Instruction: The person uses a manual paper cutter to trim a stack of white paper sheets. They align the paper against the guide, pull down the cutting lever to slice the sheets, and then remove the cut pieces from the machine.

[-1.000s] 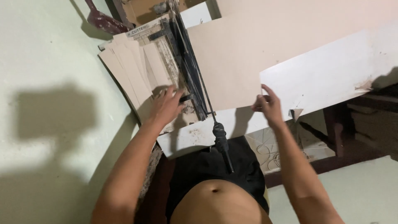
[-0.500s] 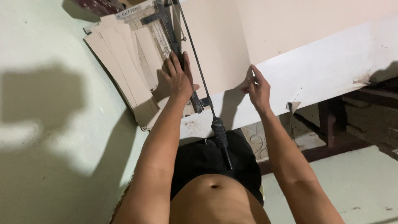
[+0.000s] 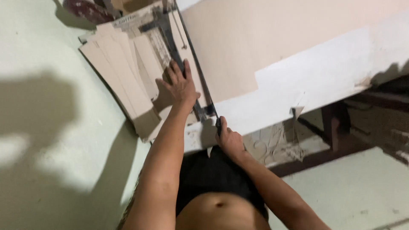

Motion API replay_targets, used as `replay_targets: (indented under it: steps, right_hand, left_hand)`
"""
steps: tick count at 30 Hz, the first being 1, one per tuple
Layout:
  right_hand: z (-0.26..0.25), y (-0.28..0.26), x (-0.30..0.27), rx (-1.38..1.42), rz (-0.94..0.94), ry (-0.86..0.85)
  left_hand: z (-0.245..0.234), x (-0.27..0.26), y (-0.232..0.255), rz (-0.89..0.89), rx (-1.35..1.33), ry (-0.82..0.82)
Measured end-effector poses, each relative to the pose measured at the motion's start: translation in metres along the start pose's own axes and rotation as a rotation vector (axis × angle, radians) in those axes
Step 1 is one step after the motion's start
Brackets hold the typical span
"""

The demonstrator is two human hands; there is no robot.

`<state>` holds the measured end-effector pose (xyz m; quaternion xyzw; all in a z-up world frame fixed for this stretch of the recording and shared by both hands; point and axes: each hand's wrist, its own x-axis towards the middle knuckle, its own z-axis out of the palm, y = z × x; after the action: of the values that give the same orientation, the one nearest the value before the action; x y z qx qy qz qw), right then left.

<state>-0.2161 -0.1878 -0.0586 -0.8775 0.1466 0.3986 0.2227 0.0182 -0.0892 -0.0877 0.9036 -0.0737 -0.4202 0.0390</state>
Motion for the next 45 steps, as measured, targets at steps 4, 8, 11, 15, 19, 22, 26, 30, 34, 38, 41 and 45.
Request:
replay_targets:
  steps: [4, 8, 11, 15, 19, 22, 26, 30, 34, 38, 41, 45]
  right_hand:
    - [0.009, 0.012, 0.015, 0.07, -0.025, 0.057]
    - [-0.116, -0.04, -0.067, 0.374, 0.067, -0.086]
    - [-0.192, -0.062, -0.101, 0.42, 0.121, -0.209]
    - [-0.153, -0.013, -0.042, 0.497, 0.07, -0.251]
    - [-0.066, 0.026, 0.076, 0.273, -0.138, 0.055]
    - [-0.025, 0.021, 0.116, 0.208, -0.251, 0.03]
    - [-0.021, 0.003, 0.108, 0.207, -0.236, -0.023]
    - [-0.039, -0.004, 0.101, 0.17, -0.262, -0.046]
    - [-0.079, 0.008, 0.106, 0.098, -0.118, -0.017]
    - [-0.089, 0.073, 0.121, -0.07, 0.126, 0.788]
    - [-0.117, 0.061, 0.103, 0.308, 0.188, 0.445]
    - [-0.131, 0.077, 0.099, 0.565, 0.019, 0.39]
  left_hand:
    - [0.002, 0.0, -0.003, -0.007, -0.013, 0.068]
    - [-0.036, -0.046, 0.006, 0.148, 0.179, 0.16]
    - [-0.038, -0.049, -0.002, 0.449, 0.295, 0.217]
    - [0.004, -0.053, -0.007, 0.601, 0.324, 0.174]
    - [0.063, -0.061, -0.047, 0.851, 0.447, 0.147]
    - [0.034, -0.078, -0.071, 0.806, 0.5, 0.174]
    - [-0.029, -0.119, -0.099, 0.597, 0.454, 0.178]
    - [-0.054, -0.111, -0.124, 0.528, 0.475, 0.111]
    - [-0.044, -0.09, -0.15, 0.519, 0.579, 0.101]
    - [-0.05, -0.096, -0.148, 0.563, 0.565, 0.165]
    - [-0.05, -0.106, -0.136, 0.544, 0.474, 0.17]
    - [-0.05, -0.106, -0.111, 0.53, 0.344, 0.186]
